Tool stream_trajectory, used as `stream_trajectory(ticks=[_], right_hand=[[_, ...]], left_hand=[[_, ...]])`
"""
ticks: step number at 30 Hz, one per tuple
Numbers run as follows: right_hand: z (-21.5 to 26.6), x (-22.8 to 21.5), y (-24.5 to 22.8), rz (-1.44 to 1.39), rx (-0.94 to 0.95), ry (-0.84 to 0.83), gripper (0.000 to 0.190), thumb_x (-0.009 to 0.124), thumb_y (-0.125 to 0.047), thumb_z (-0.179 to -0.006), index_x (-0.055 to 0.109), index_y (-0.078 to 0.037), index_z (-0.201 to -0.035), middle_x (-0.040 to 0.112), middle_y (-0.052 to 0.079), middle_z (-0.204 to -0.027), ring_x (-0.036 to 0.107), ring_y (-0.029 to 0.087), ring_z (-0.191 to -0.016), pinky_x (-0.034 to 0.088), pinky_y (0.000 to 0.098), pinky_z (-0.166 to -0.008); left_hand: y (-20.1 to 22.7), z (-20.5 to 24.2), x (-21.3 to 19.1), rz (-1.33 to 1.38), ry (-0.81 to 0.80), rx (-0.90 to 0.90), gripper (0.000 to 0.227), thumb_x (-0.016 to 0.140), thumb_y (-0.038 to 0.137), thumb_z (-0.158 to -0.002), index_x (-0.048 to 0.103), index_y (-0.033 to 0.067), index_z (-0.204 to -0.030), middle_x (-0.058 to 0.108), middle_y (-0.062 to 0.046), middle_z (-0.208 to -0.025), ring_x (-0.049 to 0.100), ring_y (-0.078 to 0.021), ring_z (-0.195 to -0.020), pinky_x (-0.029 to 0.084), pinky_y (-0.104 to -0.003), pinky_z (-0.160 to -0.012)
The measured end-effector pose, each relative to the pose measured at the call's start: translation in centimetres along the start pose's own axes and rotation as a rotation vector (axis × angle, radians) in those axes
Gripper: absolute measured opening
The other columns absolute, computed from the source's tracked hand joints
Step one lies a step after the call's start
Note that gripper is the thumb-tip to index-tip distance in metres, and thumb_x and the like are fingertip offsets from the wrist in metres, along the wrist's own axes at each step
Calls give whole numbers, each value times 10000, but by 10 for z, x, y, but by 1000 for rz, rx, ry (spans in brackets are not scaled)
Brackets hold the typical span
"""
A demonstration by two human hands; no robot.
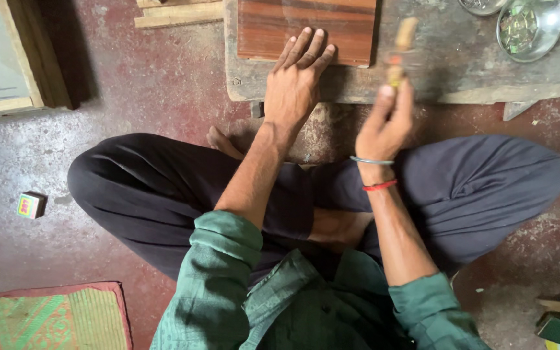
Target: The person sits cross-legged on the floor and assembles a wooden frame by hammering nails into a rectangular wooden board. They repeatedly pick up nails from a metal bowl, position them on the board, and strike them with a hammer. The person occasionally flips the board to work on different sides.
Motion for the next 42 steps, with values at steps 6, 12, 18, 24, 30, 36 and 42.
stream_trajectory(ticks=[6,12,18,24,30,36,42], right_hand=[[-1,8,2,4,-95,-142,307,485,-220,-1207,570,33,-1359,723,218,-1189,727,344,-1043,562,461,-898],[-1,2,4,333,195,-276,299,553,-249,-1124,659,-39,-1309,712,258,-956,687,440,-860,483,510,-701],[-12,3,-5,-108,-75,-115,315,491,-280,-1210,550,-45,-1412,715,255,-1094,712,435,-950,569,498,-830],[-16,6,-6,200,37,-182,264,546,-258,-1133,646,-71,-1290,721,225,-905,739,344,-766,545,460,-663],[-26,-2,10,399,-37,-280,207,625,-230,-1098,701,-114,-1252,725,228,-890,699,411,-774,513,494,-579],[-60,-45,55,296,-114,-137,263,722,-48,-1028,663,-28,-1284,748,203,-988,750,350,-878,566,512,-798],[-58,-53,61,457,-260,-55,428,814,38,-774,665,5,-1173,595,208,-1086,655,407,-983,530,468,-851]], left_hand=[[4,-3,-9,35,-3,5,467,570,-15,-916,688,112,-1350,557,-100,-1520,463,-282,-1455,366,-427,-1242],[4,3,-9,62,13,9,504,576,-41,-874,695,104,-1341,570,-89,-1508,480,-279,-1446,373,-429,-1246],[1,-2,-4,10,72,24,497,552,-66,-924,694,145,-1351,566,-52,-1516,477,-246,-1453,369,-416,-1254],[2,-5,-6,11,43,19,477,564,-46,-899,699,113,-1328,582,-65,-1498,482,-261,-1444,361,-419,-1248],[2,-5,-6,51,58,-2,450,583,-29,-912,707,108,-1322,578,-80,-1493,484,-287,-1434,369,-434,-1241],[-4,-4,-20,247,23,-192,312,598,26,-1036,705,167,-1293,637,-74,-1445,570,-282,-1399,526,-373,-1053],[-11,34,-61,575,379,-644,224,704,139,-1013,759,87,-1225,774,-121,-1251,765,-256,-1180,602,-409,-1038]])
Point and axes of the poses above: each hand's wrist, its own z-axis away from the middle knuckle, its own x-axis out of the palm, y = z × x, the point moved 2 cm from there along -z, towards the middle knuckle
